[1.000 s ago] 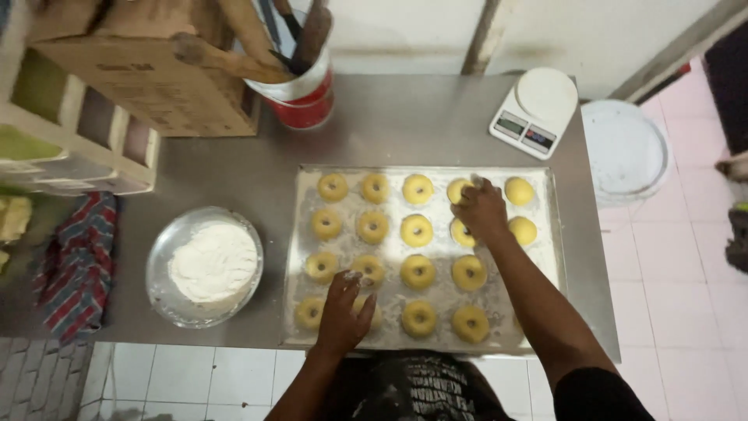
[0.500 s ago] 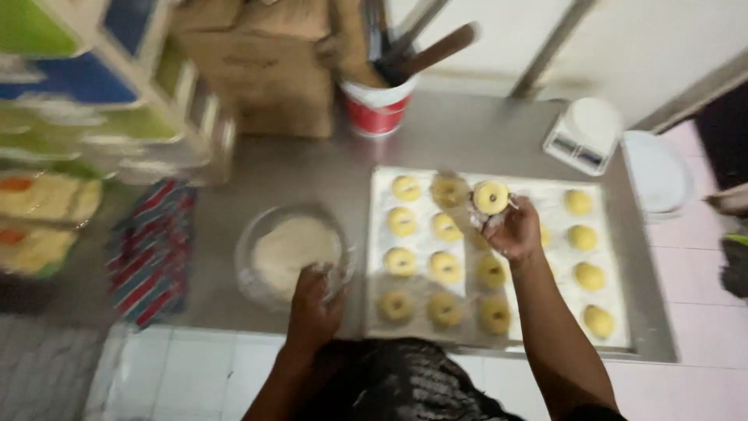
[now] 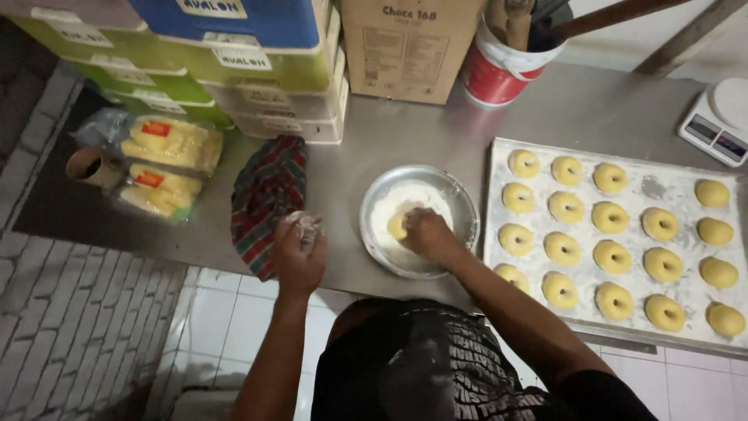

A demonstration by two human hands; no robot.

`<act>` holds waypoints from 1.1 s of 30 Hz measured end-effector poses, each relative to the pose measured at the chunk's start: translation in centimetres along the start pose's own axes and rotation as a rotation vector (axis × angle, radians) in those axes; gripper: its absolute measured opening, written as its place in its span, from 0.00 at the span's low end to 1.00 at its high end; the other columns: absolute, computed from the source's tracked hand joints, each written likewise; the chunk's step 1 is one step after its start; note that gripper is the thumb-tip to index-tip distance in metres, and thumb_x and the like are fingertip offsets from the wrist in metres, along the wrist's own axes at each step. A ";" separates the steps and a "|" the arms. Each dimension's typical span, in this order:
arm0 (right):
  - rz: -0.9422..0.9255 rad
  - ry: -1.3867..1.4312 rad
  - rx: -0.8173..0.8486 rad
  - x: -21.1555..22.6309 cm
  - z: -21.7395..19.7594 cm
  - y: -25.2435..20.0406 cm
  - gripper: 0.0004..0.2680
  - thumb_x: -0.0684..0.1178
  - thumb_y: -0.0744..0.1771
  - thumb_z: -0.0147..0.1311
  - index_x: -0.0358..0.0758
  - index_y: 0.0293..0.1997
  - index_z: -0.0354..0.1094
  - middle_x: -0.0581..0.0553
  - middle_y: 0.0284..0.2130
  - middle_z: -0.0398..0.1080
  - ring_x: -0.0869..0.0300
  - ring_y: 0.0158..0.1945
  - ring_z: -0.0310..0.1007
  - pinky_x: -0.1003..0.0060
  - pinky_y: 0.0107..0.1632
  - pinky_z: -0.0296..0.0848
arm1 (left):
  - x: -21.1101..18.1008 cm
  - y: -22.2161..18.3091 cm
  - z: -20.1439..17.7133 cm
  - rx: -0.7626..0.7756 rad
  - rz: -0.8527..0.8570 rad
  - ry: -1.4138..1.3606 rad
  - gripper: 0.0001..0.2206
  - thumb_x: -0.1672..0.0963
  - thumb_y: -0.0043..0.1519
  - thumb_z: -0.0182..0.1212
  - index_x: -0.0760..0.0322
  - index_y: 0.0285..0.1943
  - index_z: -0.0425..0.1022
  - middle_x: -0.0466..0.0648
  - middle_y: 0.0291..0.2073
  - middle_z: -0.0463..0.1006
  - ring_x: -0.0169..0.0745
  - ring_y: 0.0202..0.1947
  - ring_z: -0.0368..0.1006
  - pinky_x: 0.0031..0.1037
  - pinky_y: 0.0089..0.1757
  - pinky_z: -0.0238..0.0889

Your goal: Coating individual dough balls in flour and arranging them on a baking tray.

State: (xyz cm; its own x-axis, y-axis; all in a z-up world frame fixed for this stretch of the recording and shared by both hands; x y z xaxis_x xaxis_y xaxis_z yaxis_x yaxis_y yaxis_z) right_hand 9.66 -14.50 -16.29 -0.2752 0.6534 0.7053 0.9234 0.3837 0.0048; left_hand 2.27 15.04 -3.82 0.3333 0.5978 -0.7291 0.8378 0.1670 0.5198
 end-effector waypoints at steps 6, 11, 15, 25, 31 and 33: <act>0.164 -0.264 0.096 1.3 -0.1 -0.1 0.16 0.56 0.62 0.63 0.33 0.46 0.78 0.30 0.46 0.75 0.36 0.54 0.75 0.47 0.56 0.74 | -0.6 0.5 3.0 0.057 -0.030 -0.007 0.09 0.58 0.56 0.69 0.66 0.41 0.78 0.54 0.40 0.74 0.61 0.46 0.75 0.42 0.50 0.68; 0.758 1.556 -0.089 -3.8 -1.3 -3.1 0.12 0.55 0.66 0.58 0.36 0.41 0.68 0.45 0.28 0.67 0.56 0.26 0.72 0.69 0.26 0.74 | -4.1 1.1 8.3 0.261 -0.096 -0.391 0.16 0.57 0.51 0.75 0.64 0.47 0.78 0.54 0.40 0.77 0.57 0.41 0.79 0.33 0.38 0.77; 0.138 1.841 -0.062 14.4 -11.0 -3.0 0.09 0.49 0.67 0.51 0.41 0.25 0.68 0.40 0.21 0.76 0.53 0.28 0.82 0.58 0.38 0.81 | -9.5 4.4 9.2 0.361 -0.065 -0.627 0.26 0.59 0.49 0.77 0.71 0.56 0.74 0.61 0.52 0.73 0.64 0.52 0.75 0.42 0.46 0.78; -0.254 0.076 -0.464 16.2 -13.6 -6.2 0.19 0.36 0.66 0.51 0.43 0.66 0.63 0.34 0.58 0.66 0.43 0.61 0.68 0.50 0.63 0.69 | -9.3 3.9 14.7 0.340 -0.308 -0.911 0.22 0.60 0.52 0.75 0.68 0.57 0.79 0.50 0.51 0.82 0.40 0.52 0.78 0.29 0.51 0.73; -0.128 -0.223 -0.485 15.3 -13.4 -6.1 0.17 0.36 0.62 0.53 0.41 0.57 0.67 0.33 0.50 0.63 0.43 0.42 0.72 0.52 0.39 0.73 | -7.6 3.0 16.1 0.434 -0.847 -0.923 0.17 0.62 0.54 0.67 0.74 0.54 0.80 0.55 0.45 0.84 0.45 0.44 0.78 0.32 0.48 0.70; -0.142 -0.134 -0.460 15.6 -14.2 -5.9 0.15 0.34 0.62 0.53 0.38 0.53 0.69 0.35 0.50 0.62 0.45 0.46 0.71 0.54 0.45 0.73 | -5.8 1.4 17.7 0.437 -0.949 -0.995 0.18 0.64 0.55 0.64 0.77 0.56 0.79 0.59 0.49 0.84 0.49 0.48 0.77 0.35 0.52 0.66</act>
State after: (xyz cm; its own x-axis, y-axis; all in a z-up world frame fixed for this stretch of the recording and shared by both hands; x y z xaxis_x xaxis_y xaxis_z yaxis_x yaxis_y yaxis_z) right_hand 3.69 -15.85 4.73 -0.4110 0.7051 0.5779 0.8882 0.1668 0.4281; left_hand 9.17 -2.13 -6.72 -0.4092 -0.4156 -0.8123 0.9124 -0.1741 -0.3705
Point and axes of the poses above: each hand's wrist, its own y-axis towards the middle knuckle, its own z-axis out of the palm, x = y × z, the point moved 5 cm from there along y, towards the middle knuckle
